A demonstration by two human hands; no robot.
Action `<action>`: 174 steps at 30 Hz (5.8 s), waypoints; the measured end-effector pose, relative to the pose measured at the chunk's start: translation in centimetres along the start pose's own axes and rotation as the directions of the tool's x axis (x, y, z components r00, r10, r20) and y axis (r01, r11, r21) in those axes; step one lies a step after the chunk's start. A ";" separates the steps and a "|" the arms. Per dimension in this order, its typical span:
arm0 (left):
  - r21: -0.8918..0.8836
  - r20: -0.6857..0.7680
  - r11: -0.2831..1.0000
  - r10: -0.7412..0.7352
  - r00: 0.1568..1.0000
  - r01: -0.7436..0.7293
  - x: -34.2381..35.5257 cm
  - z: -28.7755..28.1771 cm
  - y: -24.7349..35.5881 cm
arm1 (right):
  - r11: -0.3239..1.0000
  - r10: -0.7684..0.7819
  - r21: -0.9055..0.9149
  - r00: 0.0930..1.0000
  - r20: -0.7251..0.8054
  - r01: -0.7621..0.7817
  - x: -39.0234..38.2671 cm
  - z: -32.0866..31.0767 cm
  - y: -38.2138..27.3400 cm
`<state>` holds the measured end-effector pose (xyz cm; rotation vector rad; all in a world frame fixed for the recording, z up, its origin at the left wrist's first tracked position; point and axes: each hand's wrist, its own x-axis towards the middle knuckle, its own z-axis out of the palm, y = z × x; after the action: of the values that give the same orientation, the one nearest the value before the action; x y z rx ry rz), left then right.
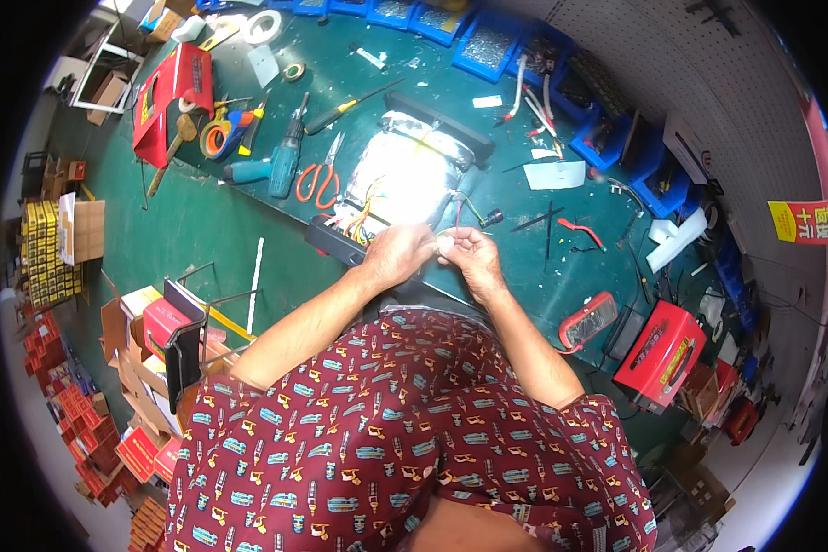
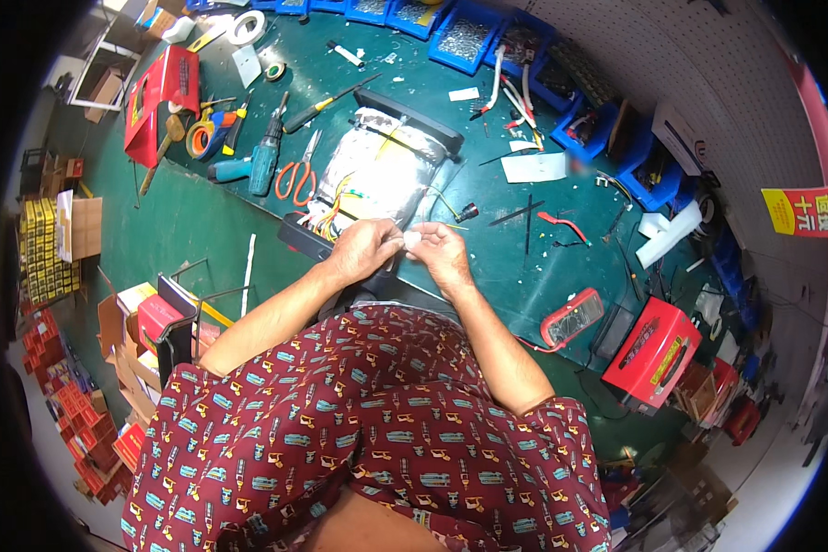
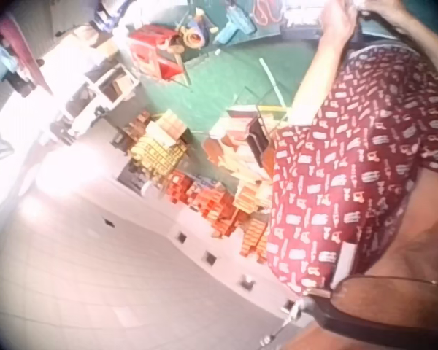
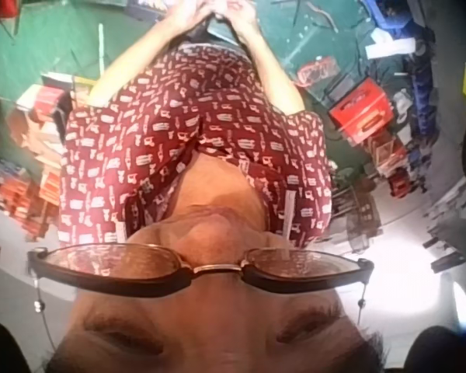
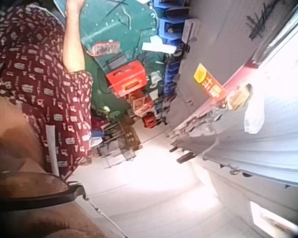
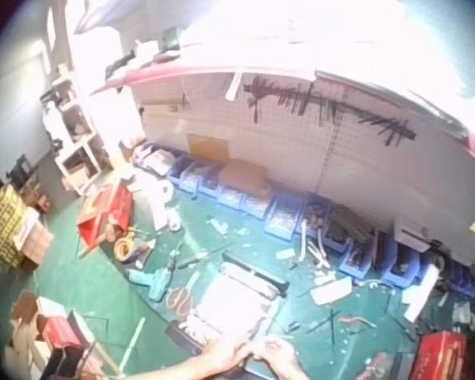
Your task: The person works at a cluttered workbench, manipulating wires and components inside a small electronic device. They use a multimeter to test connections and a soldering iron to join wires. The person repeatedly adjusts and secures internal wiring throughout the clip.
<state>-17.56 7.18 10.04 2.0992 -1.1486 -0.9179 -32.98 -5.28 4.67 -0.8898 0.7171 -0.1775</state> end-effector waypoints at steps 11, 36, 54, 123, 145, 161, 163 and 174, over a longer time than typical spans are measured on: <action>-0.012 0.057 0.988 0.155 0.986 -0.155 0.3 -0.2 0.8 | 0.990 -0.037 -0.135 0.998 0.057 0.045 -1.4 -0.4 -0.5; -0.523 0.140 0.850 0.015 0.990 0.061 7.3 4.0 -0.8 | 0.856 -0.052 -0.503 0.989 0.136 0.114 -2.6 0.3 -1.9; -0.671 0.148 0.706 -0.170 0.974 0.225 8.0 4.6 1.0 | 0.852 -0.038 -0.502 0.974 0.225 0.150 -4.0 1.6 -1.7; -0.568 -0.042 0.812 -0.194 0.980 0.136 1.0 -5.0 -3.7 | 0.968 -0.094 0.211 0.974 -0.208 0.138 2.5 4.8 -3.9; 0.359 -0.149 0.921 0.217 0.965 -0.152 3.1 -5.2 -3.7 | 0.960 -0.038 0.258 0.968 -0.248 0.104 3.7 3.8 -2.9; 0.410 -0.070 0.893 0.233 0.970 -0.185 4.0 -6.0 -3.3 | 0.972 -0.004 0.223 0.959 -0.285 0.071 3.7 3.7 -3.3; 0.390 -0.010 0.909 0.165 0.986 -0.149 4.2 -6.0 -3.8 | 0.971 0.000 0.229 0.958 -0.287 0.068 3.7 3.7 -3.5; 0.422 0.055 0.878 0.225 0.973 -0.227 4.7 -6.5 -3.4 | 0.969 0.006 0.240 0.959 -0.282 0.065 3.8 3.6 -3.4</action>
<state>-8.99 5.72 10.05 2.2249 -1.6804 -0.5972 -27.33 -6.72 6.85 -0.6418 0.9241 -0.4182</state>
